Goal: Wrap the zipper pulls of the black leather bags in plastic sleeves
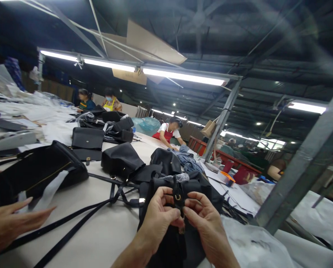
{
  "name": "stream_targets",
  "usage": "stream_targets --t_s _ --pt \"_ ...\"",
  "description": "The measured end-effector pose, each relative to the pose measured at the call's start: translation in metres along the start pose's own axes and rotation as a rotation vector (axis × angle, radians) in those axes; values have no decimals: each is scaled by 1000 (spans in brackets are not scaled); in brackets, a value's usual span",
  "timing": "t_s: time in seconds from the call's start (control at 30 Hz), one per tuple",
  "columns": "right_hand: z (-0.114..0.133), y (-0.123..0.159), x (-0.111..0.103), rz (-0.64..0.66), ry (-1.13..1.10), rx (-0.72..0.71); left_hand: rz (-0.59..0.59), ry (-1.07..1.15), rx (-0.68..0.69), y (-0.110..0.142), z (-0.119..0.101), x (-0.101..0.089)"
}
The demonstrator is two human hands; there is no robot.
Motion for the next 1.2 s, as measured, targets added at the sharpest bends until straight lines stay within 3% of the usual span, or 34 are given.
stream_targets --t_s 0.13,0.3,0.4,0.53,0.63,0.77,0.97,1.1,1.2 --pt "2 2 3 27 80 -41 -191 -301 303 7 -17 -3" --pt "-7 6 3 50 152 -67 -267 -882 762 16 -20 4" --pt "-6 8 5 30 193 -103 -356 -1067 926 14 -13 2" --pt "-7 13 11 49 268 -156 -365 -1210 1055 9 -13 3" --pt "-12 17 12 58 320 -189 -405 -1263 1051 3 -25 12" --pt "-11 12 1 55 248 -161 -493 -1331 848 -13 -47 34" --pt "2 7 -24 47 272 -136 -432 -1231 732 -39 -67 64" --pt "-12 18 -29 35 314 -122 -406 -1200 726 -45 -59 54" --pt "-19 21 -32 -55 262 -71 -389 -985 791 -29 -41 34"
Point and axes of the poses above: each hand's wrist, its own y-axis away from the middle knuckle, its own x-axis out of the palm, z = x × y, the point moved 4 cm from there along -y, towards the middle knuckle, and after that the axes turned 13 degrees about -x, right-handed, at the moved point
